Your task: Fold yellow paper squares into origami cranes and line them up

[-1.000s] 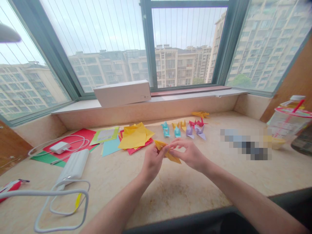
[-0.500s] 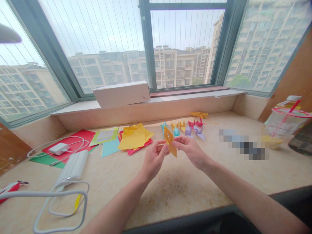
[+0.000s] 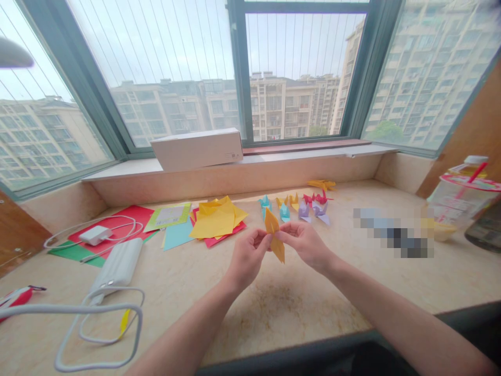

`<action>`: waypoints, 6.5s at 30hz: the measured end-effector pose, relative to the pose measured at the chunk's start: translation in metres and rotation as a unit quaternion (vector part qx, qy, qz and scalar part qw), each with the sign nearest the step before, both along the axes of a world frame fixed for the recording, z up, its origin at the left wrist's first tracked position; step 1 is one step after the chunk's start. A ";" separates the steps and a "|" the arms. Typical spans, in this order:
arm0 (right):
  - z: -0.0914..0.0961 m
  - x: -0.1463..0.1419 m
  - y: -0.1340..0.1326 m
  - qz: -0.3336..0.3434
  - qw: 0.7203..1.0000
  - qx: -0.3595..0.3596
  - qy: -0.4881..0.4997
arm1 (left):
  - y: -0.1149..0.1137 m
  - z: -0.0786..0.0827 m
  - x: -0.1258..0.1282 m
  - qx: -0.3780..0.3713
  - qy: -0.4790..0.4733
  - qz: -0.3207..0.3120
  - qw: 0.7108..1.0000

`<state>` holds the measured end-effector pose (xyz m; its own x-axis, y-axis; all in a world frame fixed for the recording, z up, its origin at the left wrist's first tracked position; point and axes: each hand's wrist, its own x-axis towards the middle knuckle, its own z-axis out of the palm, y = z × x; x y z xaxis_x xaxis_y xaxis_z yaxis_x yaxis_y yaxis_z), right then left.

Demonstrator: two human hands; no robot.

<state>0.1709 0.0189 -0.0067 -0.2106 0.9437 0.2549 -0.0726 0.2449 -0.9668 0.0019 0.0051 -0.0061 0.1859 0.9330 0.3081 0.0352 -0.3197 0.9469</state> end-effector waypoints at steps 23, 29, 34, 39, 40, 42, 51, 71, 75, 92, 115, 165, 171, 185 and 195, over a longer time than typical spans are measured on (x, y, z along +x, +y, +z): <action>0.003 0.000 0.001 -0.033 0.999 -0.015 0.039 | 0.002 -0.012 0.001 0.058 0.013 0.001 0.998; -0.003 0.000 0.003 -0.027 0.999 0.003 0.021 | -0.001 -0.009 0.002 0.054 0.028 0.012 0.998; -0.001 0.000 -0.002 -0.066 0.992 0.079 -0.070 | -0.001 -0.007 0.001 0.067 0.039 0.028 0.997; 0.004 -0.001 -0.007 -0.078 0.980 0.151 -0.108 | 0.000 -0.005 -0.001 0.071 0.042 0.024 0.996; 0.003 -0.001 -0.007 -0.083 0.979 0.153 -0.109 | 0.000 -0.005 -0.001 0.071 0.041 0.021 0.996; 0.001 -0.001 -0.005 -0.096 0.977 0.157 -0.109 | 0.001 -0.006 0.000 0.073 0.039 0.013 0.996; -0.004 -0.002 -0.003 -0.116 0.972 0.174 -0.108 | 0.003 -0.013 0.001 0.090 0.036 0.014 0.995; -0.005 -0.003 -0.005 -0.144 0.962 0.191 -0.133 | -0.003 -0.001 0.002 0.097 0.078 0.034 0.992; -0.003 -0.003 -0.005 -0.137 0.964 0.176 -0.146 | -0.002 -0.002 0.002 0.100 0.071 0.038 0.992; -0.006 -0.004 -0.004 -0.041 0.988 0.129 -0.073 | 0.000 -0.003 -0.001 0.098 0.068 0.051 0.992; -0.006 -0.003 -0.001 0.010 0.997 0.059 0.055 | 0.006 -0.004 0.003 0.000 -0.122 0.000 0.992; -0.013 -0.009 -0.013 -0.024 0.961 0.241 -0.135 | -0.004 0.002 0.002 0.055 -0.085 0.104 0.989; -0.010 -0.009 -0.012 -0.032 0.965 0.229 -0.127 | -0.005 0.002 0.003 0.066 -0.083 0.084 0.991; -0.013 -0.009 -0.001 -0.028 0.993 0.107 0.037 | 0.002 -0.002 0.003 0.017 -0.167 0.055 0.984; -0.010 -0.008 -0.001 -0.013 0.998 0.049 0.039 | 0.001 -0.001 0.002 0.007 -0.103 0.015 0.995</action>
<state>0.1629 0.0183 -0.0164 -0.1629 0.9186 0.3601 -0.1400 0.3398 -0.9300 0.0044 0.0062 -0.0067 0.0894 0.9326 0.3497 -0.1484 -0.3347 0.9306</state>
